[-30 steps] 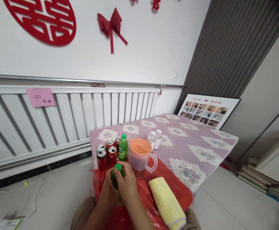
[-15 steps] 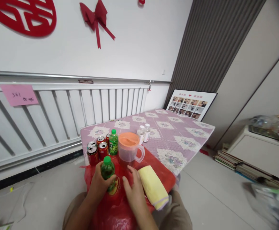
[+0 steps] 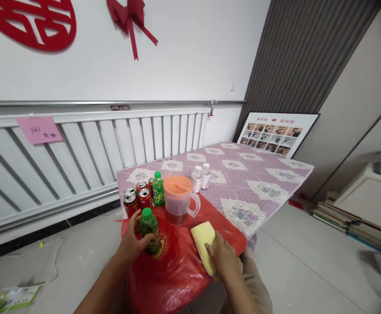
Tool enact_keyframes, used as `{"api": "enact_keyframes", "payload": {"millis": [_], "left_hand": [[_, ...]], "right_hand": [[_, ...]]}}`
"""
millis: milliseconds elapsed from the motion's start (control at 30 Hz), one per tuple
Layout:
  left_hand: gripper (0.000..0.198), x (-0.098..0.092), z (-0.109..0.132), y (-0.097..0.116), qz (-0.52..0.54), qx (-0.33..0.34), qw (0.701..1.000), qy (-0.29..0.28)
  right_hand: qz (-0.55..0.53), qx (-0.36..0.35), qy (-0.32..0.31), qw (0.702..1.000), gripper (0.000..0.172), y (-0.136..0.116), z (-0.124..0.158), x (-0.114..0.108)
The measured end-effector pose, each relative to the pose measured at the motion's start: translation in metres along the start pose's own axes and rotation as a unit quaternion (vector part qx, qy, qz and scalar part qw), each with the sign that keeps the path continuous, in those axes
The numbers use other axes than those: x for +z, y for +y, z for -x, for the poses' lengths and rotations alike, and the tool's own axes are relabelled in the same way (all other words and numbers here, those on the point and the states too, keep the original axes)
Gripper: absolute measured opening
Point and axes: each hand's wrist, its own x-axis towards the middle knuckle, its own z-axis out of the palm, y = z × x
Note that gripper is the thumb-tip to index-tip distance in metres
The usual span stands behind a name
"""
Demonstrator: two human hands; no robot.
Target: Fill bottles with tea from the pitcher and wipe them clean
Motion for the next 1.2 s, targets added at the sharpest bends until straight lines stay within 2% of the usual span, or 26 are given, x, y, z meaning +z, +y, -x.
{"api": "enact_keyframes", "payload": {"millis": [133, 233, 333, 433, 500, 600, 700, 800, 900, 1033, 1133, 1200], "left_hand": [[0.079, 0.001, 0.003, -0.002, 0.014, 0.007, 1.0, 0.005], [0.077, 0.006, 0.005, -0.004, -0.01, -0.004, 1.0, 0.013], [0.076, 0.01, 0.007, -0.005, -0.014, -0.026, 0.999, 0.012], [0.076, 0.011, 0.007, -0.005, -0.009, -0.021, 0.999, 0.023], [0.076, 0.01, 0.007, -0.004, -0.009, -0.014, 1.0, 0.022], [0.076, 0.009, 0.008, 0.001, -0.012, -0.005, 1.0, 0.014], [0.076, 0.01, 0.009, 0.008, -0.02, 0.003, 1.0, 0.019], [0.075, 0.012, 0.009, 0.015, -0.033, 0.004, 0.999, 0.027], [0.072, 0.014, 0.008, 0.016, -0.046, 0.007, 0.998, 0.043], [0.069, 0.01, 0.003, 0.012, -0.03, -0.001, 0.999, 0.021], [0.071, 0.002, -0.003, 0.011, -0.004, -0.014, 0.999, -0.032], [0.072, -0.003, -0.007, 0.013, 0.019, -0.013, 0.997, -0.069]], "right_hand": [[0.012, 0.007, -0.002, 1.0, 0.061, -0.001, -0.002, 0.0], [-0.009, -0.003, 0.003, 1.0, 0.073, 0.0, -0.006, 0.0], [-0.075, -0.019, 0.006, 0.997, 0.086, 0.001, -0.005, -0.008], [-0.203, -0.007, 0.013, 0.979, 0.089, 0.0, 0.005, -0.025], [-0.314, 0.017, 0.004, 0.949, 0.078, -0.002, 0.016, -0.039], [-0.472, 0.072, -0.091, 0.874, 0.062, -0.008, 0.032, -0.054], [-0.564, 0.088, -0.131, 0.811, 0.064, -0.022, 0.045, -0.058], [-0.603, 0.049, -0.138, 0.784, 0.066, -0.041, 0.05, -0.048], [-0.591, 0.002, -0.14, 0.795, 0.069, -0.06, 0.046, -0.036], [-0.531, -0.09, -0.092, 0.838, 0.055, -0.085, 0.041, -0.04], [-0.476, -0.168, -0.006, 0.863, 0.041, -0.104, 0.042, -0.054], [-0.438, -0.225, 0.084, 0.867, 0.038, -0.117, 0.042, -0.058]]}}
